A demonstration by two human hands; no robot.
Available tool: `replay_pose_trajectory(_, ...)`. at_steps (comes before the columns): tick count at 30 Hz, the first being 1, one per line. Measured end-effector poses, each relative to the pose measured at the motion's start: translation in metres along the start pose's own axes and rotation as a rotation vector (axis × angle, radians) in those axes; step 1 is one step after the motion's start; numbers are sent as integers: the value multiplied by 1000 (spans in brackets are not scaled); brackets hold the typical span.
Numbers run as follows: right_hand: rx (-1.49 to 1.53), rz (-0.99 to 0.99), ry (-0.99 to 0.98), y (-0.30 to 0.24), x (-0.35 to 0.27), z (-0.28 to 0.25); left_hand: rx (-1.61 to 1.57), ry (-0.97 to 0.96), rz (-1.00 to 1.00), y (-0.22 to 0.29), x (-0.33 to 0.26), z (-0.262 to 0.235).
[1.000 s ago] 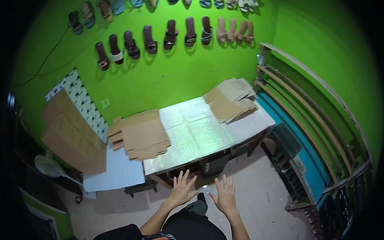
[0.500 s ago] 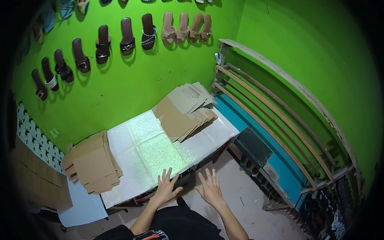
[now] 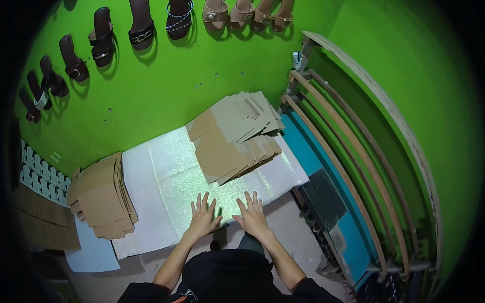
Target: The person is folding cardboard boxes for shoe packaging.
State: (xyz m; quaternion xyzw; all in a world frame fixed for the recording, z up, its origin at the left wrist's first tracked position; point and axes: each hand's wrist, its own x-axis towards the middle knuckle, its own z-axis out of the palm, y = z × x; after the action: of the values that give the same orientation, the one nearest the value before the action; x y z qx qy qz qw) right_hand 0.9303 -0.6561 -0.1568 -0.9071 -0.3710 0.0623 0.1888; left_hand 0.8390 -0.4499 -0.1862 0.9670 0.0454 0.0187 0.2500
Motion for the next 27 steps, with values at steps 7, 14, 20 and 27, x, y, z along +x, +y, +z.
replay_pose_trajectory(7,-12,-121,-98,74,56,-31,50,-11,-206,-9,138,61)
replay_pose_trajectory(14,-93,-217,-224,162,93,-40,90,-99,-450,-20,207,100)
replay_pose_trajectory(20,-120,-394,-314,187,144,-43,159,-14,-542,-7,200,120)
replay_pose_trajectory(27,-141,-635,-278,158,171,-11,189,253,-490,5,147,156)
